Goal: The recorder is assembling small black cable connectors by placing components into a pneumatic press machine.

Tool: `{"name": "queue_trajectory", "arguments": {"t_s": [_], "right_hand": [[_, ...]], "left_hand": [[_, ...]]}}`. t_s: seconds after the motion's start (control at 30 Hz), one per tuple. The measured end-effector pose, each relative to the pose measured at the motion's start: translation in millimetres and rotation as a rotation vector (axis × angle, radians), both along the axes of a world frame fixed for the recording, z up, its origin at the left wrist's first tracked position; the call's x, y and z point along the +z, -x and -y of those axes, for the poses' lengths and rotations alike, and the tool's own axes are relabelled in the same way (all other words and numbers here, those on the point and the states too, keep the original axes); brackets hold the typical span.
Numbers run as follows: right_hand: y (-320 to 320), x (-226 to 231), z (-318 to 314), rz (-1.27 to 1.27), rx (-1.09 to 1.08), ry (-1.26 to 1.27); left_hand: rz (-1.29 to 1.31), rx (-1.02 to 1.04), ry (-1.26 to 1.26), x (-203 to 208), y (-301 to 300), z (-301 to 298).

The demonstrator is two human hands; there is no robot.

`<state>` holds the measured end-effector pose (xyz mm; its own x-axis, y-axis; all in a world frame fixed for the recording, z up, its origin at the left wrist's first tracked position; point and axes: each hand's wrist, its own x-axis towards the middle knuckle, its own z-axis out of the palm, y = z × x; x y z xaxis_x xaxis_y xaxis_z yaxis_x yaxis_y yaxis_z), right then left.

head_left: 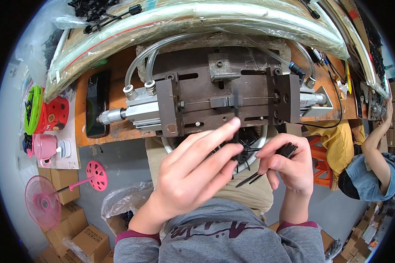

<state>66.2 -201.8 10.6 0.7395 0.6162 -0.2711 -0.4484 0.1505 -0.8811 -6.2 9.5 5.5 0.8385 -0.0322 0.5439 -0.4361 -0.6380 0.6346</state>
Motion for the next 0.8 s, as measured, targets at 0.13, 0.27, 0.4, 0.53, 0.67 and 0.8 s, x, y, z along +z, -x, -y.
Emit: {"name": "queue_trajectory", "arguments": {"t_s": [0.13, 0.27, 0.4, 0.53, 0.67, 0.8], "right_hand": [[3, 2, 1, 0.073, 0.005, 0.023], [5, 3, -2, 0.128, -0.029, -0.051], [6, 4, -1, 0.118, -0.071, -0.097], [6, 1, 0, 0.058, -0.112, -0.157], [5, -1, 3, -0.005, -0.082, -0.222], [8, -2, -3, -0.075, -0.033, -0.267]], "left_hand": [[-0.041, 0.052, -0.276, -11, -6, -1], [-0.079, 0.096, -0.402, -7, -12, 3], [-0.128, 0.110, -0.439, -3, -14, 1], [-0.163, 0.114, -0.434, -3, -13, 1], [-0.198, 0.088, -0.339, 0, -12, -1], [-0.183, -0.163, 0.211, 7, -8, -2]]}}
